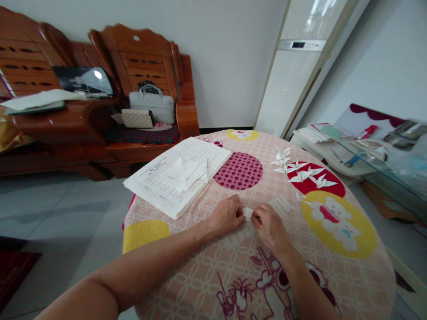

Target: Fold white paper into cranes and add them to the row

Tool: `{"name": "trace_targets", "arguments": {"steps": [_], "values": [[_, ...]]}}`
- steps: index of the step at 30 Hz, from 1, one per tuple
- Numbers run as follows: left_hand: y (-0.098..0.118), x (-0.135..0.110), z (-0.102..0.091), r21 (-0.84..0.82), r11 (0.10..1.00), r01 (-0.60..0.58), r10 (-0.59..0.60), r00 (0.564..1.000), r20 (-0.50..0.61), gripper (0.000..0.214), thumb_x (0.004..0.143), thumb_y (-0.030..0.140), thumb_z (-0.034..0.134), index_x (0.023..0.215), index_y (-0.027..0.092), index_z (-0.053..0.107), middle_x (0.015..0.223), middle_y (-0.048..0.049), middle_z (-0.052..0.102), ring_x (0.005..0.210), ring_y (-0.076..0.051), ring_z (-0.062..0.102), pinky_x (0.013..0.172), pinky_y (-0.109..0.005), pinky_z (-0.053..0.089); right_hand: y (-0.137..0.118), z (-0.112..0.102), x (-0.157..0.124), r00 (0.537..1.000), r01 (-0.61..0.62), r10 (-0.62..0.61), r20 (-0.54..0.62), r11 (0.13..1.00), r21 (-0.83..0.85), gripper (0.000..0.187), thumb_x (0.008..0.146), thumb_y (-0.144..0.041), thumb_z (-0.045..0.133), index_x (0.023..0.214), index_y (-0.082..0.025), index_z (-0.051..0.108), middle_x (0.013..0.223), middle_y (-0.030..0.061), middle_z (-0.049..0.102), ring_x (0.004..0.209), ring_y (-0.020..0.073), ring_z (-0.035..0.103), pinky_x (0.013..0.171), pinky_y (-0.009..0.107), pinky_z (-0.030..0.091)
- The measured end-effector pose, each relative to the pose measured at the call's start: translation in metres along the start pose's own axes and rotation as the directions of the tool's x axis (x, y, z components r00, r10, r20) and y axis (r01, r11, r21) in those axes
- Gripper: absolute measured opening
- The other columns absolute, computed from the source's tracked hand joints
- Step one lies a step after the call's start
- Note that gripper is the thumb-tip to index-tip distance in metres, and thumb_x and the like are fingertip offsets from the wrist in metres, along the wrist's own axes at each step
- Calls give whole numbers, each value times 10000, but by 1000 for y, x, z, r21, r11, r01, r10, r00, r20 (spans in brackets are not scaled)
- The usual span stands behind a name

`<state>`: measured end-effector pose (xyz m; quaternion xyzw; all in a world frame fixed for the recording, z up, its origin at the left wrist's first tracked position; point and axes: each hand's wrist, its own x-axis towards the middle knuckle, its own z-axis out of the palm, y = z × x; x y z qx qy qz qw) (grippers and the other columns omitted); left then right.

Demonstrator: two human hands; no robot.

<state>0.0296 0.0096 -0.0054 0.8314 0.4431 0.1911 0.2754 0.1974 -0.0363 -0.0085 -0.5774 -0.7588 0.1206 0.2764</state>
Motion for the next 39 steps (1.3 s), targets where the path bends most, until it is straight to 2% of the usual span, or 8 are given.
{"name": "trace_targets", "arguments": {"steps": [9,15,26,33,39], "values": [[5,4,-1,105,993,52,-57,997,46,150,735,169,536,642,138,649,805,-74,624,723,-171,576,649,-274,420,-3,2,2,1000,7,-7,0,996,-94,218,791,-38,496,629,-181,527,743,50,548,764,188,521,674,284,378],[9,4,-5,144,986,82,-93,993,72,161,755,178,531,670,135,660,809,-70,619,715,-165,576,641,-269,419,-4,1,2,999,-19,22,41,996,-83,213,777,-23,497,627,-172,522,753,55,545,773,187,513,681,274,377],[8,6,-6,149,987,64,-78,993,91,157,764,200,554,673,140,667,818,-60,621,735,-159,568,662,-259,423,-6,-2,1,999,-24,29,45,994,-104,210,764,-26,501,618,-176,528,746,53,544,762,184,515,670,269,368],[6,8,-3,157,986,61,-72,995,63,141,742,201,562,666,136,661,781,-61,614,687,-152,557,628,-256,407,2,-1,5,990,-133,132,41,991,29,170,754,-81,568,609,-169,567,706,36,562,689,162,542,648,261,379],[5,8,-2,143,987,69,-76,996,39,132,731,209,567,664,136,655,791,-63,617,708,-159,565,629,-256,407,-4,1,9,973,-230,231,22,973,-12,163,709,-126,604,557,-175,575,679,37,591,665,166,546,633,272,367]]}}
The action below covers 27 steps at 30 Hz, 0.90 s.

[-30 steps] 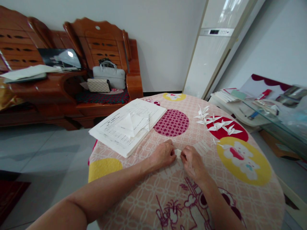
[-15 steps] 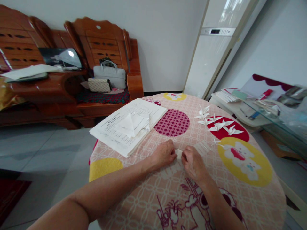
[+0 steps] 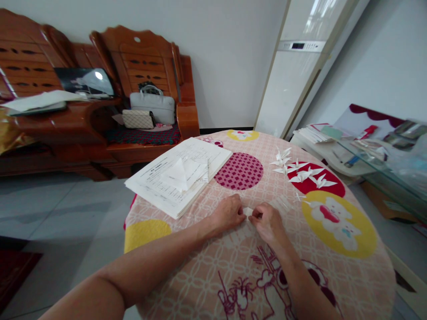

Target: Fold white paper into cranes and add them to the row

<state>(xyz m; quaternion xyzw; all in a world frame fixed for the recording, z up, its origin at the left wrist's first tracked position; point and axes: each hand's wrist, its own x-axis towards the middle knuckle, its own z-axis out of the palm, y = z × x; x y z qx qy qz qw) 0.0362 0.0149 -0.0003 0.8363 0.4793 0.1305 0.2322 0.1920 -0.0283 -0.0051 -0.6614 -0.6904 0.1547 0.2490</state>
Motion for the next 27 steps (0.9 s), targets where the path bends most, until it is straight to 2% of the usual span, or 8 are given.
{"name": "trace_targets", "arguments": {"steps": [5,10,12,15,18,22,27], "values": [[2,0,-3,-25,998,56,-55,998,26,106,719,206,587,658,139,642,795,-57,620,725,-159,574,648,-252,423,-2,-5,1,995,-96,94,29,992,77,117,630,-88,567,570,-172,622,679,46,636,648,169,585,611,266,387],[2,0,-4,-10,999,33,-33,999,22,101,715,212,595,664,141,648,805,-56,628,740,-162,579,657,-254,427,8,-11,3,990,-131,116,81,968,216,247,563,-52,470,632,-177,672,676,38,680,660,173,623,629,259,433],[2,0,-4,-10,999,30,-30,999,27,101,716,212,593,670,142,651,809,-56,632,741,-161,580,652,-251,424,13,-12,3,989,-139,121,81,951,275,274,574,-62,450,665,-175,683,691,40,698,669,174,634,642,261,446],[2,0,-4,-10,999,34,-33,999,32,107,720,208,583,669,141,649,805,-56,631,732,-157,579,643,-248,417,14,-11,2,981,-189,162,104,918,350,185,654,-153,517,729,-168,685,704,48,707,654,182,640,621,270,456],[1,0,-4,-7,1000,28,-28,999,23,117,725,216,581,666,140,646,796,-54,625,723,-155,572,632,-247,406,7,-7,1,979,-202,186,81,937,284,99,659,-250,625,712,-174,658,682,45,687,639,187,627,604,277,443],[-1,0,-3,-22,1000,9,-9,1000,9,123,723,240,598,673,138,644,793,-53,622,734,-159,569,641,-249,403,-3,-5,1,984,-176,170,48,969,176,65,648,-229,657,683,-176,642,701,46,678,666,185,623,617,277,425],[-3,2,-2,-55,998,-16,15,1000,-13,109,695,246,623,646,150,608,768,-37,595,732,-158,551,636,-250,394,-4,-6,1,981,-191,185,53,967,165,51,641,-201,659,683,-176,643,693,44,676,654,182,623,605,273,419]]}}
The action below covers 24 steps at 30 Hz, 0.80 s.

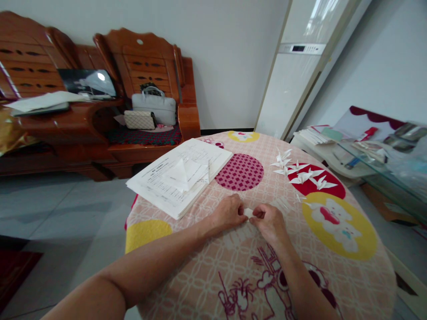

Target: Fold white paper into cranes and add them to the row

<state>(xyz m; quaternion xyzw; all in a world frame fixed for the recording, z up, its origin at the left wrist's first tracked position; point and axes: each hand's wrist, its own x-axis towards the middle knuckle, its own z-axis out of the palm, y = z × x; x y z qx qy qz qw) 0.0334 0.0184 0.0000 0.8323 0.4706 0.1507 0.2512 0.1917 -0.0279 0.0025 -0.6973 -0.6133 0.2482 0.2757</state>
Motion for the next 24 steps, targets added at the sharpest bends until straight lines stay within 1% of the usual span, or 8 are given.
{"name": "trace_targets", "arguments": {"steps": [4,7,10,13,15,16,19,24], "values": [[-3,0,0,-49,999,-22,22,1000,-3,70,662,194,634,650,154,578,743,-19,581,716,-145,535,648,-244,397,1,0,0,1000,3,-3,-19,1000,2,46,634,-188,655,678,-184,642,680,33,672,642,178,620,598,272,422],[-8,-1,-1,-104,992,-69,69,998,-10,56,637,122,602,681,148,577,726,-5,569,689,-127,524,638,-231,394,1,1,0,1000,4,-4,-19,1000,-3,41,632,-184,651,672,-182,645,685,32,672,643,174,618,599,268,421],[-16,-2,-3,-177,978,-112,116,993,11,153,610,73,567,745,140,596,742,0,570,678,-116,527,628,-218,398,1,1,0,1000,-2,2,-15,1000,-1,49,631,-180,644,680,-177,653,694,30,673,644,170,616,603,267,423],[-23,-2,-8,-271,953,-139,166,983,78,349,596,43,541,923,131,626,813,-6,613,693,-113,550,628,-208,412,2,1,0,1000,-1,2,-6,1000,23,58,627,-175,645,684,-176,657,694,27,671,645,170,617,610,268,431],[-24,0,-10,-311,940,-139,182,977,114,435,620,49,534,1036,131,629,854,-11,642,719,-117,570,648,-209,424,4,1,0,1000,10,-10,-9,999,36,58,629,-172,650,687,-175,656,696,26,669,649,170,618,616,269,437],[-23,2,-11,-317,939,-129,176,977,122,429,647,68,539,1061,131,631,861,-13,651,731,-120,578,660,-211,427,5,0,0,1000,21,-20,-12,999,40,58,630,-168,653,687,-174,654,698,26,668,651,171,618,619,270,440],[-16,8,-9,-269,960,-73,108,988,115,266,738,208,593,981,124,657,772,-1,639,698,-123,571,641,-217,406,7,1,-1,997,70,-69,-28,997,39,55,640,-158,656,690,-177,648,708,25,663,658,169,616,629,269,447],[-4,14,-8,-140,990,-27,47,989,137,160,727,291,653,801,149,650,645,41,575,602,-100,497,551,-217,294,9,1,-5,981,179,-183,-70,982,-56,55,657,-130,652,671,-179,630,722,31,643,706,176,605,658,269,438]]}}
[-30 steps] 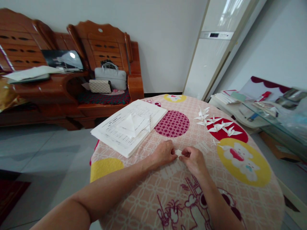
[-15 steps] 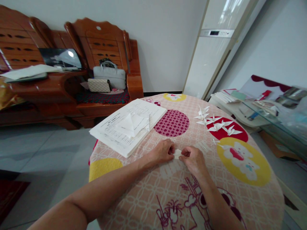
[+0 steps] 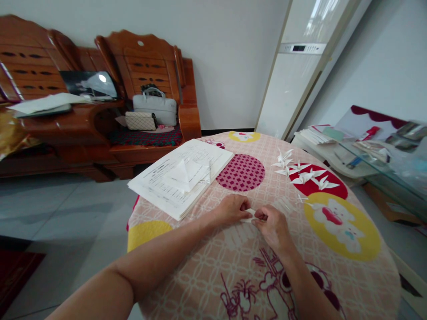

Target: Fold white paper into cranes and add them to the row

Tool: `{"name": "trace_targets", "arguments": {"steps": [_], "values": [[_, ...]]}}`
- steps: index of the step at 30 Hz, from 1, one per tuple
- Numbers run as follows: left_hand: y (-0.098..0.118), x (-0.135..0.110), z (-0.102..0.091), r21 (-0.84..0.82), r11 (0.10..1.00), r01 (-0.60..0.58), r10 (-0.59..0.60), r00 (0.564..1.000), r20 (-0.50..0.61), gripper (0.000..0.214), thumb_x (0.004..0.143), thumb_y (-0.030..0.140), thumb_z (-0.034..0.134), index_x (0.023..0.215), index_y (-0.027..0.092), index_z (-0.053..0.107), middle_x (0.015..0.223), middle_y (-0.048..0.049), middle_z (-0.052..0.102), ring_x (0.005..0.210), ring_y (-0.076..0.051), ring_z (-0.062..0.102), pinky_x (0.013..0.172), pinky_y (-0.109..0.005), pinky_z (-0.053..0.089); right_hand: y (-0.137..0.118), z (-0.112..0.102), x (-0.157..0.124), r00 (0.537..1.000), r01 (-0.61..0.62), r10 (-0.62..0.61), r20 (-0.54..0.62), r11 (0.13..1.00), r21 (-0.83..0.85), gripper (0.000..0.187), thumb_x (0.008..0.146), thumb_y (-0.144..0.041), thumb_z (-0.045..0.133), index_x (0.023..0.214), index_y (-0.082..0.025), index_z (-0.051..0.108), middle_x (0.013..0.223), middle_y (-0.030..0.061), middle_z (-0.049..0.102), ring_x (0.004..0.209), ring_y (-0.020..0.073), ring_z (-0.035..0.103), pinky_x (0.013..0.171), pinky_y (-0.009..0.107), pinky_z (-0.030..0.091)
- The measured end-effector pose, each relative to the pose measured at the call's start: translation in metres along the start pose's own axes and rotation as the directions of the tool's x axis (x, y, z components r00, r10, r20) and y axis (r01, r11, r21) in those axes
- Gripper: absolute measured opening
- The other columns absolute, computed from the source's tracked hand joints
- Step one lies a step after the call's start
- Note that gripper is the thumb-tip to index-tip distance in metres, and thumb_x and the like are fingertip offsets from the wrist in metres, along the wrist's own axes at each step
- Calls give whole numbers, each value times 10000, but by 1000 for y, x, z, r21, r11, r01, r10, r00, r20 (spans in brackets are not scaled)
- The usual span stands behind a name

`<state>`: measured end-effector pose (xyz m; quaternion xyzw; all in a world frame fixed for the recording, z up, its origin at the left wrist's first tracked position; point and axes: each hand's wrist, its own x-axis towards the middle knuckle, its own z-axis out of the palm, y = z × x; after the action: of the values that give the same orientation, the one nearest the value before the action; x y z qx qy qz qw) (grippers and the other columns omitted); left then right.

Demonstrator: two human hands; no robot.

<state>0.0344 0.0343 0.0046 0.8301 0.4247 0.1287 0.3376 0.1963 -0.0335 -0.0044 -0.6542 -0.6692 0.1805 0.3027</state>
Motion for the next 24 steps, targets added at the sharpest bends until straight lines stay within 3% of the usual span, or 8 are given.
{"name": "trace_targets", "arguments": {"steps": [4,8,12,14,16,20,24], "values": [[-1,-1,-3,-58,998,-19,20,1000,12,184,739,275,617,620,142,573,545,56,479,551,-78,429,527,-216,256,-1,-1,-4,999,22,-25,-27,993,-112,123,696,-179,662,592,-185,596,650,24,622,650,171,572,615,268,392],[-6,-2,-2,-343,938,44,-47,999,1,172,731,283,598,645,146,538,527,64,481,505,-69,443,499,-192,305,-2,-4,-6,996,-88,88,1,994,-62,230,771,-312,635,582,-181,636,567,17,616,540,157,529,546,273,342],[-4,-7,3,-734,655,180,-97,983,155,194,729,308,620,779,136,547,552,27,592,477,-105,561,501,-216,440,1,-4,-5,992,-123,115,47,958,260,254,800,-377,601,740,-164,726,626,19,663,572,162,569,553,257,394],[0,-10,6,-820,533,210,-96,977,189,239,682,294,687,788,122,561,589,-1,634,519,-124,614,533,-232,489,4,-2,-4,984,-178,158,82,894,412,264,788,-394,609,776,-158,729,631,16,665,563,161,571,535,250,410],[4,-12,7,-854,466,232,-97,973,211,267,640,275,736,788,103,593,639,-27,666,566,-135,645,561,-237,513,5,0,-4,973,-229,197,118,822,522,266,778,-402,618,763,-155,714,611,11,655,535,157,560,507,246,411],[6,-17,8,-844,455,284,-85,957,277,279,614,267,780,790,81,669,701,-59,705,601,-137,655,595,-243,528,2,2,-4,964,-265,218,154,718,644,240,749,-387,658,783,-153,697,603,5,656,527,152,564,500,244,426],[1,-21,3,-810,484,331,-115,942,317,304,634,334,785,786,87,696,716,-62,709,625,-139,652,601,-238,513,0,-1,-3,954,-300,223,200,703,645,236,745,-389,646,759,-156,683,576,-3,631,502,146,551,469,240,416]]}}
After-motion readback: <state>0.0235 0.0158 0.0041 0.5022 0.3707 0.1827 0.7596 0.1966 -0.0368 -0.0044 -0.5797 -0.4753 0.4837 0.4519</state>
